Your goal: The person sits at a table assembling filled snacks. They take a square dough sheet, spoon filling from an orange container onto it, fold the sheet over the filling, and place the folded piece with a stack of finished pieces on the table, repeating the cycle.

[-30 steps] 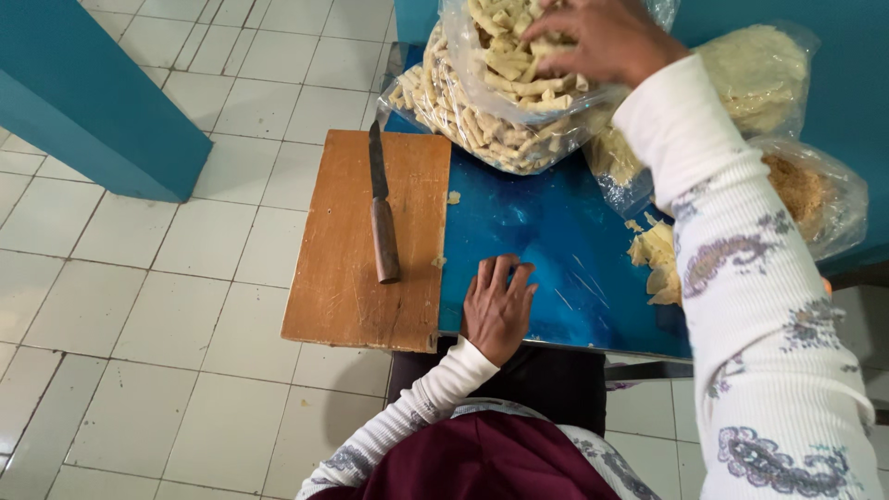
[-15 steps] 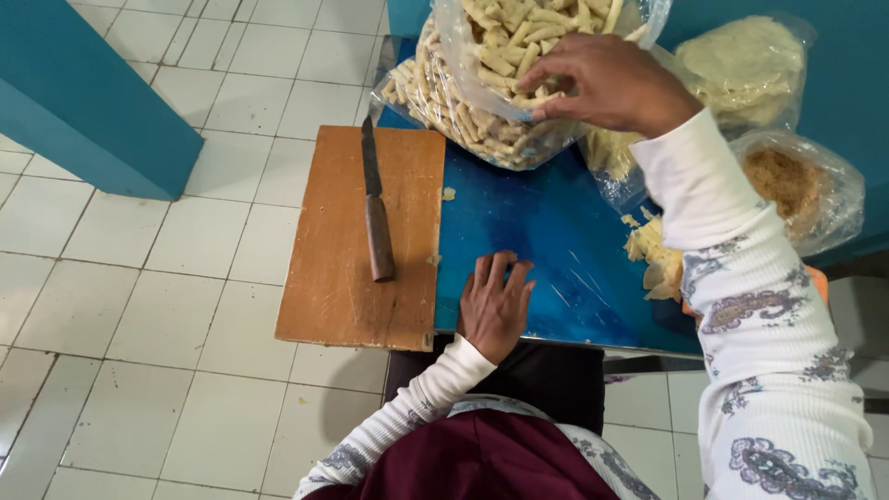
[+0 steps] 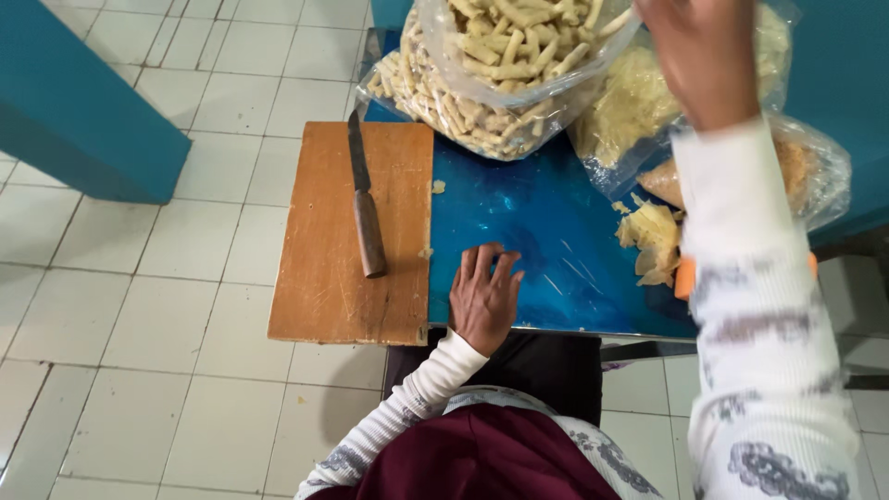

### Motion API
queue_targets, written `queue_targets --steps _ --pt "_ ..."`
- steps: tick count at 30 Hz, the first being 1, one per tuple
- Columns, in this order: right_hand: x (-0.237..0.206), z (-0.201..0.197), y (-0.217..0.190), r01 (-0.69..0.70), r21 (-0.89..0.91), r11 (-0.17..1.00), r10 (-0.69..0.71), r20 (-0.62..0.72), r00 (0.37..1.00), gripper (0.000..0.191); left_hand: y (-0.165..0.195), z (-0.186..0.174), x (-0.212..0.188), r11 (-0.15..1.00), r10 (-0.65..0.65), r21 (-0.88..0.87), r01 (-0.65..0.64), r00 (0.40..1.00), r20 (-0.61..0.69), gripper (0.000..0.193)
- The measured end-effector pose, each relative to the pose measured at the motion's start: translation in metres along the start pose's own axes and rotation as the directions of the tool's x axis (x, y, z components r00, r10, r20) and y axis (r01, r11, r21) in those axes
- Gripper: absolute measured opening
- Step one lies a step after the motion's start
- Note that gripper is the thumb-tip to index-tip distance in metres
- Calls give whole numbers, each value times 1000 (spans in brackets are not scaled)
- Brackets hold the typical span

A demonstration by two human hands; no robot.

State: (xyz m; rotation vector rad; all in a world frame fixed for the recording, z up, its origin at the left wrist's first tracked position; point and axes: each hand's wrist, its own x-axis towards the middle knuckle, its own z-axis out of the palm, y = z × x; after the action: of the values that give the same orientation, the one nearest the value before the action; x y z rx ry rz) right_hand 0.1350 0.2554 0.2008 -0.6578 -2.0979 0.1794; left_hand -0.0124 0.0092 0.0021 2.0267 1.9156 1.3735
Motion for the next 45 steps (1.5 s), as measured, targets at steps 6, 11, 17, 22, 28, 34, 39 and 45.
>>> queue_targets --steps 6,11,17,22,28,34,39,45 --pt "-134 -16 3 -213 -349 913 296 206 933 14 0 1 4 1000 29 0 -29 1000 6 27" --pt "-148 33 21 -295 -395 870 384 168 908 60 -1 -2 3 999 43 -6 -43 999 -6 25" --pt "-116 54 20 -466 -172 868 446 -141 884 47 -2 -2 2 999 32 -5 -32 999 -13 24" --pt "-109 70 16 -440 -246 864 401 -196 895 61 -2 -1 2 1000 27 -15 -27 1000 -5 24" --pt "-110 73 9 -451 -295 842 424 -155 892 55 -1 -2 3 999 36 -24 -36 999 -15 26" --pt "-111 74 20 -432 -355 829 385 -198 901 46 -1 0 3 999 45 -25 -46 998 -34 27" --pt "-109 71 28 -572 -277 772 533 -207 820 25 -2 1 3 999 34 -28 -35 999 -33 27" --pt "-106 70 8 -336 -281 899 270 -247 931 44 -2 0 2 999 25 -41 -26 1000 -16 27"
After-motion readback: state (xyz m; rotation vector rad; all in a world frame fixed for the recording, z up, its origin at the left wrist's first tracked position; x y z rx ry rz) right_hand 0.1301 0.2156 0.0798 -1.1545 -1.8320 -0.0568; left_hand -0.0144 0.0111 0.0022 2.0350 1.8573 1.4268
